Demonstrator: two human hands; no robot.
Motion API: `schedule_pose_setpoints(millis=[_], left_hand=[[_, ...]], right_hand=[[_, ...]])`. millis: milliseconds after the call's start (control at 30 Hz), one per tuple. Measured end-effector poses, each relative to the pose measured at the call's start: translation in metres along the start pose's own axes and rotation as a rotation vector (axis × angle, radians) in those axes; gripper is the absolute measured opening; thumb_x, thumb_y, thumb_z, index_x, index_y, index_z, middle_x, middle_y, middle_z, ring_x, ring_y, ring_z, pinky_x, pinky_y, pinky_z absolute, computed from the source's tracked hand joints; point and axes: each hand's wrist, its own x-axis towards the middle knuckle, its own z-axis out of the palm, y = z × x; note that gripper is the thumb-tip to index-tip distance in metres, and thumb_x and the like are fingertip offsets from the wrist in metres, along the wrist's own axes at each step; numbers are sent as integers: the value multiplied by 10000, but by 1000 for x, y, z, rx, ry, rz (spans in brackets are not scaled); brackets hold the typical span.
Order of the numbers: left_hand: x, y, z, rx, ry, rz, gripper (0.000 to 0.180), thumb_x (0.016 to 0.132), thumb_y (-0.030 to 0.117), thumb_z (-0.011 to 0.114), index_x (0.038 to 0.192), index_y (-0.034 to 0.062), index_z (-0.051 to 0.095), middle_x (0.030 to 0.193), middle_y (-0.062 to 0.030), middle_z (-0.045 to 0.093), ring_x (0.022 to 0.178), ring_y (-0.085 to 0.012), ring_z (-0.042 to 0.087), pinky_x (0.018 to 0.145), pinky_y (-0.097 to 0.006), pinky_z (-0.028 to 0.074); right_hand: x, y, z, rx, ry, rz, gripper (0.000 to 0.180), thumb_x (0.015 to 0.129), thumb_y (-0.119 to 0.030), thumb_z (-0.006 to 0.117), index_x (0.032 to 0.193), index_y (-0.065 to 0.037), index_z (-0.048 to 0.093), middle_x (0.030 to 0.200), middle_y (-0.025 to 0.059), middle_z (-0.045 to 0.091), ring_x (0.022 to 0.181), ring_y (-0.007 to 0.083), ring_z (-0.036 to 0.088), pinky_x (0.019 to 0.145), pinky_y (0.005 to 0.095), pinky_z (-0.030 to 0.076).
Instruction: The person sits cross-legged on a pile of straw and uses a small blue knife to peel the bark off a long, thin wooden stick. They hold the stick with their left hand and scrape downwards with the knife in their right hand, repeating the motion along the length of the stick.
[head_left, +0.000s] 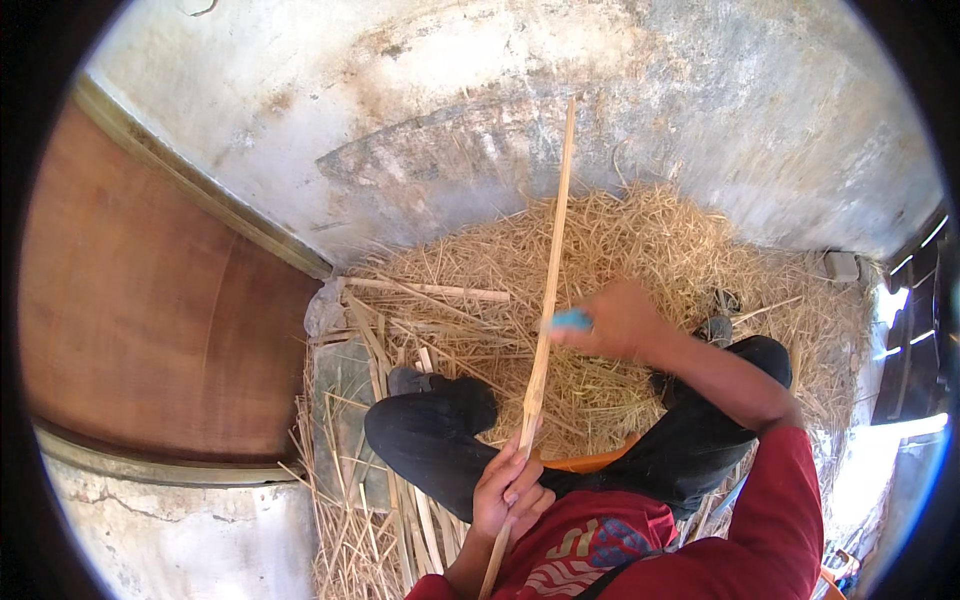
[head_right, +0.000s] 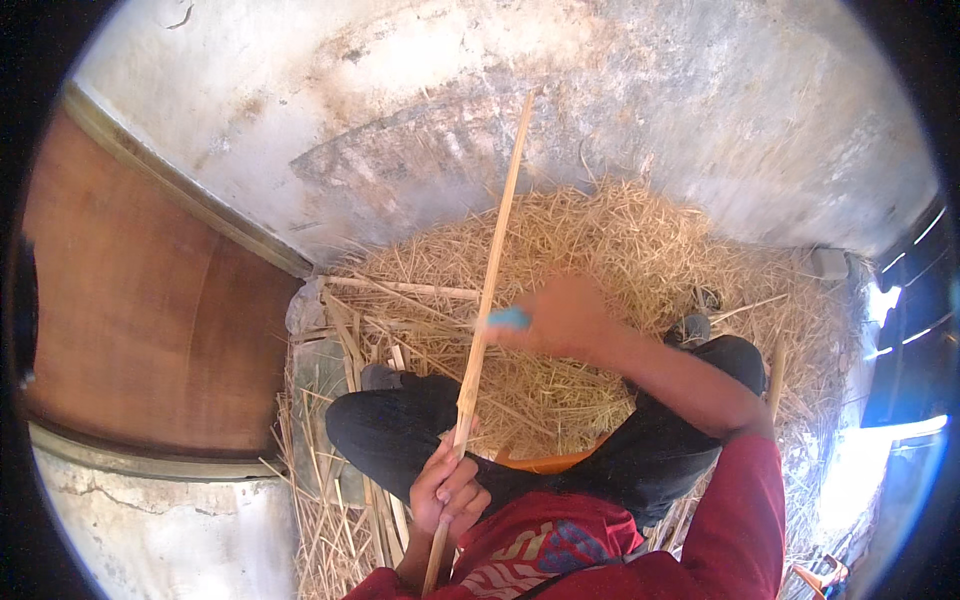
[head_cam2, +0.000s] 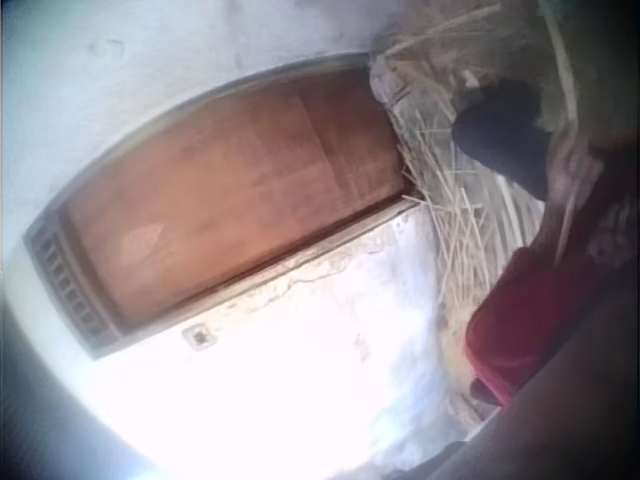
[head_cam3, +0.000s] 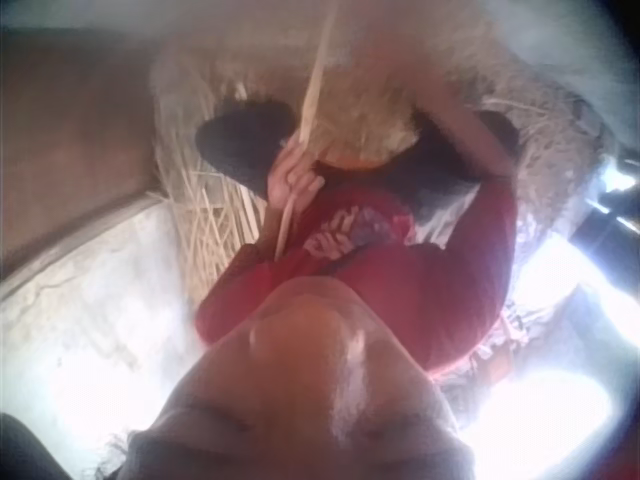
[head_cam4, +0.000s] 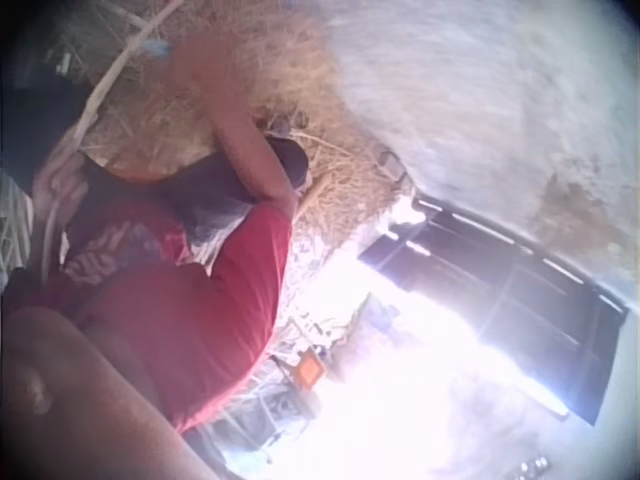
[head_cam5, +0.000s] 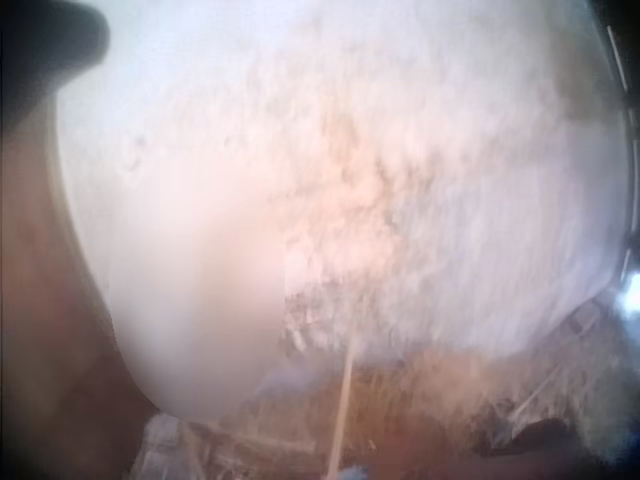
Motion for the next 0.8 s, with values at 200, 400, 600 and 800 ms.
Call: schedule_pose_setpoints(millis=[200, 400, 600, 800], left_hand=[[-7, -5, 3, 29, 46, -61, 487, 989, 134, 337, 1460, 100, 218, 550, 57, 296, 341, -55, 248, 447, -225, 283], [-5, -3, -9, -72, -59, -25, 505, 983, 128, 313, 1467, 100, 170, 556, 53, 341, 339, -49, 304, 434, -233, 299], [-9, -6, -7, -75, -48, -134, 502, 995, 139, 291, 1476, 118, 149, 558, 54, 329, 348, -50, 300, 469, -230, 309], [-22, -6, -3, -19, -21, -163, 479, 1013, 162, 291, 1477, 128, 178, 531, 54, 273, 356, -52, 250, 477, -219, 301]], right_hand=[[17, 28, -19, 13, 0, 130, 742, 779, -756, 439, 625, -60, 646, 525, 165, 562, 499, 341, 598, 497, 458, 471], [-8, -13, 4, -10, -67, -112, 656, 758, -718, 528, 612, -86, 621, 465, 89, 514, 434, 289, 553, 453, 420, 431], [17, 48, -6, -69, 157, 39, 657, 751, -721, 536, 561, -92, 563, 448, 79, 490, 404, 262, 523, 423, 396, 406], [19, 61, -5, -172, 222, -76, 680, 776, -738, 494, 543, -102, 548, 419, 50, 456, 369, 219, 482, 392, 378, 397]])
